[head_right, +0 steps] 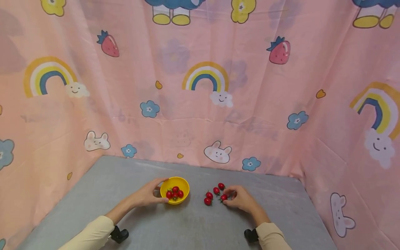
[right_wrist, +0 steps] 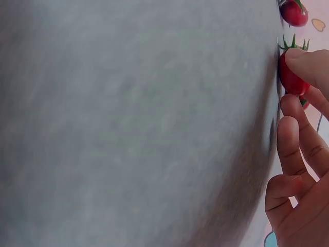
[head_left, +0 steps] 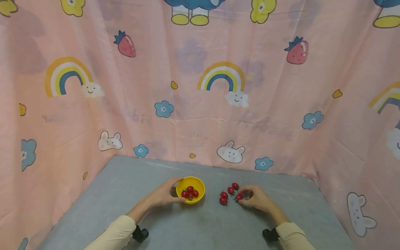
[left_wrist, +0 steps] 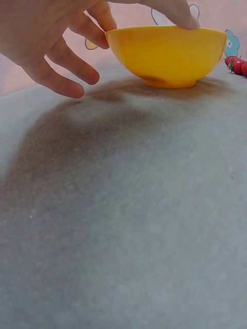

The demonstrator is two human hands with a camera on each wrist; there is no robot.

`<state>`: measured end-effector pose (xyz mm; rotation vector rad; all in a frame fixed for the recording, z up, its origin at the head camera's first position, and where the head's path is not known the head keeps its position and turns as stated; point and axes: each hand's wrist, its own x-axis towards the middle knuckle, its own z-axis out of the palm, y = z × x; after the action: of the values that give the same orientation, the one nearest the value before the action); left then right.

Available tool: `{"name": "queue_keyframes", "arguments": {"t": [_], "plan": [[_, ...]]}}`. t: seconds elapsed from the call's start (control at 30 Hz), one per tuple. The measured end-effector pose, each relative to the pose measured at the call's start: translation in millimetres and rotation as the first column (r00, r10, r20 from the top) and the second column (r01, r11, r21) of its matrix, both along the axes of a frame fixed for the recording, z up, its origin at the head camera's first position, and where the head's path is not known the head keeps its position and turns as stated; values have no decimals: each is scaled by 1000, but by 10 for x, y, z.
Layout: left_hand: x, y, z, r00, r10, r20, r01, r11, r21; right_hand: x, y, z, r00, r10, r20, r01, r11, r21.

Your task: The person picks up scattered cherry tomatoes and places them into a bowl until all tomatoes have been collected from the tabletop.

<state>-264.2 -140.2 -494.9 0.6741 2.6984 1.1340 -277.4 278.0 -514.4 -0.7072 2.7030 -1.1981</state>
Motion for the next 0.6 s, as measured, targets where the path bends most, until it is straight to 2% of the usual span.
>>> {"name": "queue_keyframes", "arguments": {"t": [0.33, 0.6], "plan": [[-16, -17, -24, 1000, 1, 16, -1, 1000, -2, -18, -89, 8, 1000, -30, -1, 30, 999, 23], [-32, -27, -38, 1000, 1, 14, -1, 1000, 4, -35, -36, 6, 1000, -11, -18, 10, 999, -37]]}}
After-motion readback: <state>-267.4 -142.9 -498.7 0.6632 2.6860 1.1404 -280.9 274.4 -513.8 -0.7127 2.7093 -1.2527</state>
